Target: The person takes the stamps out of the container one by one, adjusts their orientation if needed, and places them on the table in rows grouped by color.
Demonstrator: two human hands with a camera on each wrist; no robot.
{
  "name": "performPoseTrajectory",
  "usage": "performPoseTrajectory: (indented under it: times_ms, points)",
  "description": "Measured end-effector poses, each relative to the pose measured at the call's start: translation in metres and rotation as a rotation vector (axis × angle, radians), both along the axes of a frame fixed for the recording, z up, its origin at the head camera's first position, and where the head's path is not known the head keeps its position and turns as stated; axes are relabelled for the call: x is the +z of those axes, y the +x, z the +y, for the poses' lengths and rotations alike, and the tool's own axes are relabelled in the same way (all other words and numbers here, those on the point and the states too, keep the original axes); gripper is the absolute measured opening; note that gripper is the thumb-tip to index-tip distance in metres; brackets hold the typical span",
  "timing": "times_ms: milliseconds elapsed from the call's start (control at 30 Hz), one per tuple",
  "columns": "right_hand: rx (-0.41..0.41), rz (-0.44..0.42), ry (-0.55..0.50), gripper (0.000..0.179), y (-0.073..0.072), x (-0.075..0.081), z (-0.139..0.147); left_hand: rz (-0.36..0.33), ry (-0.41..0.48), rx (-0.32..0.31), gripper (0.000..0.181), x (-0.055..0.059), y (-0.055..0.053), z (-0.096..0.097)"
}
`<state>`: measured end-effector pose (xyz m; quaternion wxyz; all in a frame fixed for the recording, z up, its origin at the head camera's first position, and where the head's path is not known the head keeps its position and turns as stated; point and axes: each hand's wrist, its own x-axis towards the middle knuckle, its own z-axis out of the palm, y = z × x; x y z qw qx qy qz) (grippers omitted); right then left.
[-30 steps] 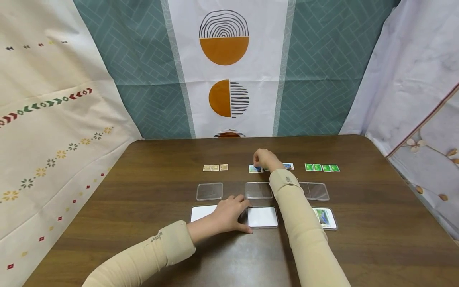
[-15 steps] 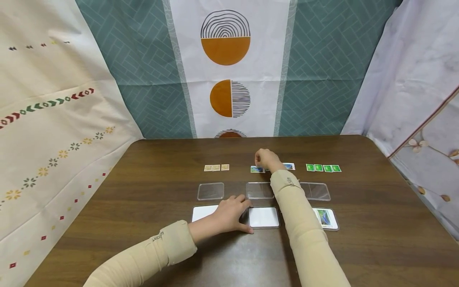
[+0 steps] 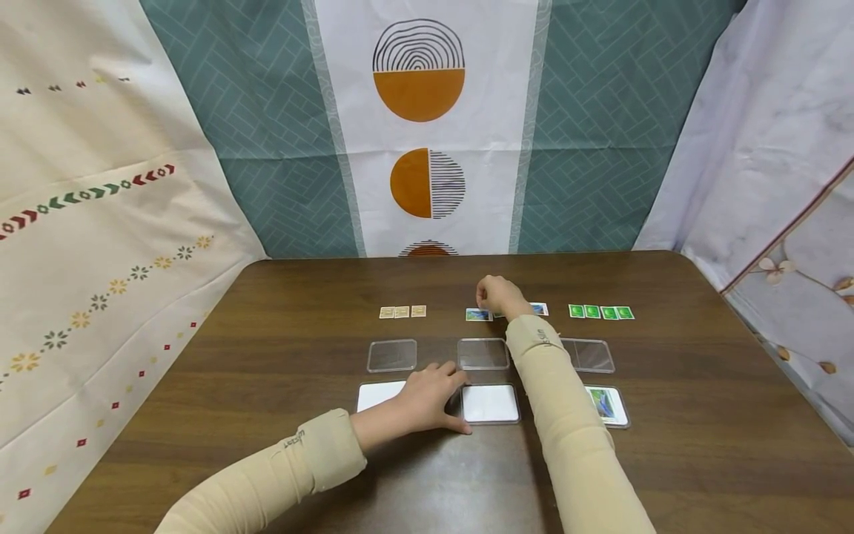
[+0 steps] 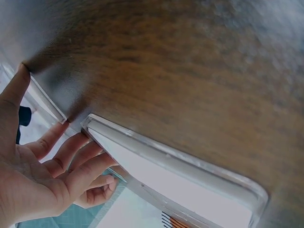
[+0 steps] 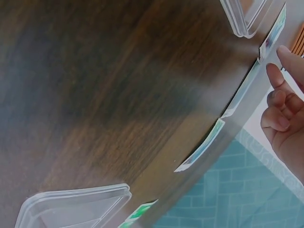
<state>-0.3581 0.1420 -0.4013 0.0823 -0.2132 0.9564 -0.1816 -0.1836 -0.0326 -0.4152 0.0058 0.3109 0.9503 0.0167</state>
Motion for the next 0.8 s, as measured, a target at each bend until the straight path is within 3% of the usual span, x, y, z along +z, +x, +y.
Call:
performPoseTrajectory:
  times_ms: [333,800]
  points:
    - [0.011,-0.022,-0.01,0.012,-0.0031,-0.0022,0.0011,0.002,-0.004,-0.002,0.071,0.0007,0.0002,-0.0003]
    - [-0.058,-0.009,0.032,0.015,-0.0007,-0.0014,-0.0041,-0.009,-0.009,0.013,0.071,0.0014,0.001,0.0003]
